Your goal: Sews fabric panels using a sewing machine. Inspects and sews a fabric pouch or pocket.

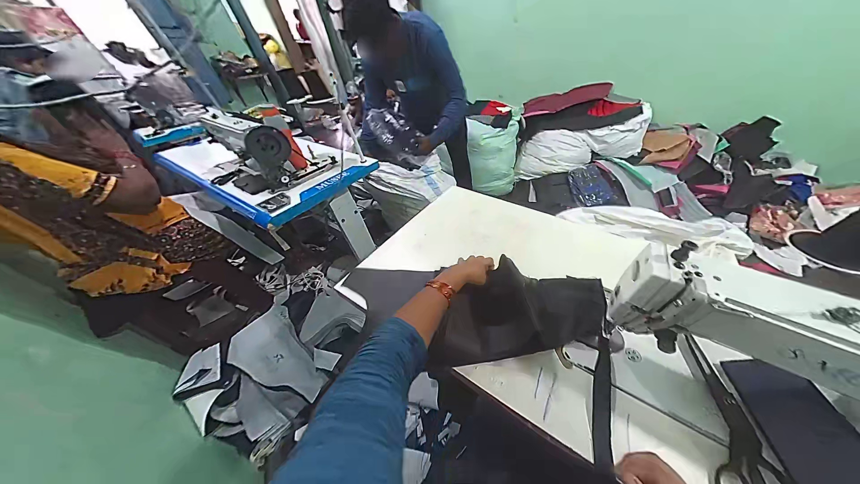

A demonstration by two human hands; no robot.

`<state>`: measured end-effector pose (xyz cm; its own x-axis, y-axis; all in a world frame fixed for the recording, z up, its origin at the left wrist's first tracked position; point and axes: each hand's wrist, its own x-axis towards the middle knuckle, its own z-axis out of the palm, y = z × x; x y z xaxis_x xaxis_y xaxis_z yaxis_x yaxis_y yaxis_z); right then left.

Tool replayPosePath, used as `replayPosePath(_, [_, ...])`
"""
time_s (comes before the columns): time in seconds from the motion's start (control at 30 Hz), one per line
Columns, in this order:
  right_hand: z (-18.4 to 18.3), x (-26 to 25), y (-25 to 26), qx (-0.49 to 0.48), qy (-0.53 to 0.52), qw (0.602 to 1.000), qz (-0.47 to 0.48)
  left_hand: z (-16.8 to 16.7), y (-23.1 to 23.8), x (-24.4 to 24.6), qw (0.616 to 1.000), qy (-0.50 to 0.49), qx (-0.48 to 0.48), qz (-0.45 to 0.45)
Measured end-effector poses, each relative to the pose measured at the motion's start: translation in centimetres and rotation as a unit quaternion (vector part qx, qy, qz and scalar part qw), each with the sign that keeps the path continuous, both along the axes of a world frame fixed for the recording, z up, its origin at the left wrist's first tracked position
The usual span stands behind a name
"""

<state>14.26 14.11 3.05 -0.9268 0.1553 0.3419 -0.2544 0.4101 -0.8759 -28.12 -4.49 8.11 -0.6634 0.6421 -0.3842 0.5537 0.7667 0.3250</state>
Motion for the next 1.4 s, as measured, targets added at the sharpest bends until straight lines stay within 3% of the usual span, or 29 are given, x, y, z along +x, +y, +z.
replayPosePath(0.07, [0.3, -0.1, -2.2, -0.080, -0.168, 0.979, 0.078, -1.4, -1.4, 1.4, 0.998, -0.013, 0.054, -0.011])
replayPosePath(0.17, [-1.8, -2.4, -3.8, -0.145, -0.357, 0.895, 0.226, -2.2, -3.2, 4.4, 0.996, -0.027, 0.086, 0.015])
replayPosePath(0.27, [-4.5, -4.7, -5.6, -0.264, -0.318, 0.871, 0.265, -2.1, -4.7, 7.6, 0.992, -0.014, 0.112, 0.050])
replayPosePath(0.4, [-4.9, -5.9, -8.3, -0.405, -0.275, 0.845, 0.214, -1.5, -6.2, 10.7, 0.984, -0.058, 0.158, 0.064])
replayPosePath(0.53, [-1.3, -4.8, -8.6, -0.332, -0.275, 0.890, 0.147, 0.3, -7.5, 13.5, 0.960, -0.156, 0.205, 0.110])
replayPosePath(0.8, [5.4, -1.1, -8.1, -0.279, -0.104, 0.944, 0.143, 5.4, -9.9, 18.8, 0.918, -0.229, 0.293, 0.142])
replayPosePath(0.9, [5.6, 0.8, -7.7, -0.313, -0.124, 0.934, 0.116, 5.2, -10.7, 20.0, 0.951, -0.207, 0.211, 0.093])
replayPosePath(0.97, [4.7, 2.1, -7.4, -0.352, -0.156, 0.916, 0.112, 5.1, -10.5, 19.5, 0.985, -0.119, 0.114, 0.052])
replayPosePath(1.03, [3.6, 3.3, -7.3, -0.383, -0.188, 0.898, 0.105, 6.0, -9.0, 19.1, 0.993, -0.027, 0.105, 0.041])
replayPosePath(1.1, [3.0, 4.0, -7.1, -0.399, -0.212, 0.887, 0.096, 7.1, -6.0, 18.8, 0.981, 0.044, 0.187, 0.017])
replayPosePath(1.23, [3.0, 4.3, -6.9, -0.397, -0.236, 0.882, 0.089, 8.5, 3.3, 19.8, 0.961, 0.030, 0.265, -0.077])
replayPosePath(1.3, [3.2, 4.2, -7.1, -0.402, -0.243, 0.879, 0.083, 7.6, 7.8, 20.0, 0.967, -0.005, 0.228, -0.112])
replayPosePath(1.4, [3.2, 4.2, -7.0, -0.413, -0.255, 0.871, 0.072, 4.0, 12.1, 19.9, 0.989, -0.019, 0.078, -0.127])
